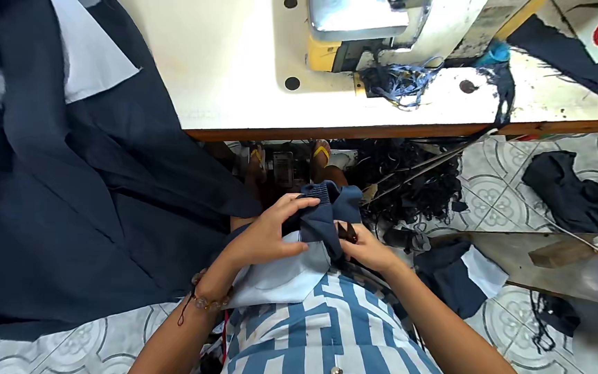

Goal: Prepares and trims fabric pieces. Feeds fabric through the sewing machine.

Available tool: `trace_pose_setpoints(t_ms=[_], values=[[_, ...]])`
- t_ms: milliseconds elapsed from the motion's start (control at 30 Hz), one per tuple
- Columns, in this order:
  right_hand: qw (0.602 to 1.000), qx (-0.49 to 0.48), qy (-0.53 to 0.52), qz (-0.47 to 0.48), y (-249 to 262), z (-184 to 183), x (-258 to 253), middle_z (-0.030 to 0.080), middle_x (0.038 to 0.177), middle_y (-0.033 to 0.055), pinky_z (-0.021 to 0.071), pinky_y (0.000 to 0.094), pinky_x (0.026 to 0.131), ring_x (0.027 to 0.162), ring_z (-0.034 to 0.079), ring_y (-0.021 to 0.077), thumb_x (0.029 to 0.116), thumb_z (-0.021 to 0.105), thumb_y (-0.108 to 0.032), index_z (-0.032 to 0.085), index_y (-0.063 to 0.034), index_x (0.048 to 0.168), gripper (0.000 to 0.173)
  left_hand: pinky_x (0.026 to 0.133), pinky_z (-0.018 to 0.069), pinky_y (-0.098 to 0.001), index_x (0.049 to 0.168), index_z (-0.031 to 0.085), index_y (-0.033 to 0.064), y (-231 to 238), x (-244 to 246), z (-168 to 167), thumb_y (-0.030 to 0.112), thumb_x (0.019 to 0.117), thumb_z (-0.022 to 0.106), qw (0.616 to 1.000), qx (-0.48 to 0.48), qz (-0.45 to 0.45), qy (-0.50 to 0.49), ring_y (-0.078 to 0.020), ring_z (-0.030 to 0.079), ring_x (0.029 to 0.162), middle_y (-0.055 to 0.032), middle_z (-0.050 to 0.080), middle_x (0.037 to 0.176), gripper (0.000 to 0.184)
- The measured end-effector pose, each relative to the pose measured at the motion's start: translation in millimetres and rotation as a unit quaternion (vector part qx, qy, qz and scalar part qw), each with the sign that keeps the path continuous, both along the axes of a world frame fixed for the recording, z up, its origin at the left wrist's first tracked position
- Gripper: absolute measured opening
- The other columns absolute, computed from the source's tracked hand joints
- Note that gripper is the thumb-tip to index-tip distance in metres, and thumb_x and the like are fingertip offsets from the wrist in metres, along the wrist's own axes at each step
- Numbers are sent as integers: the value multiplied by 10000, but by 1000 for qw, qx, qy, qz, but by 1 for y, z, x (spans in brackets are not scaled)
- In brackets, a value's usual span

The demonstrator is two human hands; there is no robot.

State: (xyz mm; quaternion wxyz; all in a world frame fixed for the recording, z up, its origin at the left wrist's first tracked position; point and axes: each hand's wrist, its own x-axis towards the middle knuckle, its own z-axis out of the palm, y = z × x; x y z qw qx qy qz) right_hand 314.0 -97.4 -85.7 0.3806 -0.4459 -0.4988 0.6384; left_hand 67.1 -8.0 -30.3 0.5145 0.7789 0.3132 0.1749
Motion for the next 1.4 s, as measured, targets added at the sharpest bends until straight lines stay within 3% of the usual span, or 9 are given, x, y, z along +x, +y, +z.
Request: trace_pose_setpoints(t_ms=[267,467,567,633,800,1033,1167,1300,1400], values=[[983,173,3,-63,-18,61,-16,591,813,-138,438,77,578,642,491,-122,1022,542,-114,641,-90,1064,111,828,575,-489,1124,712,70,-9,43,-16,73,664,814,948,267,172,-23,-299,648,1067,-173,608,1239,471],[969,230,38,-83,-26,102,-2,643,905,-209,460,39,597,710,547,-161,1067,551,-274,659,-260,1153,139,1010,517,-482,1076,764,72,-17,61,3,18,747,762,924,368,73,-72,-245,714,1055,-96,759,1107,333],[969,137,-45,-201,-15,89,8,603,764,-221,461,91,522,597,526,-116,1014,590,-271,655,-318,1009,81,899,587,-291,1199,610,-48,-24,54,8,-97,779,700,978,127,81,-143,-105,713,964,-61,748,1028,432],[961,52,-78,-262,-1,58,14,620,820,-131,516,189,621,686,576,-30,985,534,-150,639,-213,1014,126,821,583,-241,1319,472,73,-27,45,8,-41,898,621,968,-120,91,-202,-18,688,879,35,726,968,461],[958,-133,-34,-250,0,6,7,631,801,-35,551,244,701,733,620,33,1011,541,-113,629,-80,994,96,960,560,-268,1209,684,143,-38,34,-8,169,960,673,888,-368,63,-267,-27,680,1034,82,737,1100,251],[956,-130,-48,-260,-4,16,17,621,780,-44,547,235,669,699,616,33,1012,526,-124,615,-105,989,94,817,551,-205,944,690,96,-21,41,-10,103,943,685,960,-59,162,-222,-20,620,903,47,636,958,8],[968,-86,-163,-168,-5,-1,17,564,741,-75,484,207,645,658,542,-5,993,566,-151,650,-80,974,112,769,575,-215,925,714,128,-28,50,-6,101,993,611,945,-130,211,-212,18,659,794,96,705,835,127],[914,126,-342,-178,1,9,28,695,870,120,553,398,675,722,648,181,954,675,-162,704,22,990,189,673,531,-151,886,719,77,-26,49,3,112,976,640,971,-107,175,-122,58,603,682,91,662,741,124],[910,249,-268,-195,12,49,28,656,883,-19,430,147,552,629,506,-35,969,659,-324,679,-62,974,263,636,510,-127,925,710,14,-22,48,12,129,1003,605,985,20,120,-122,60,586,661,40,658,745,174]])
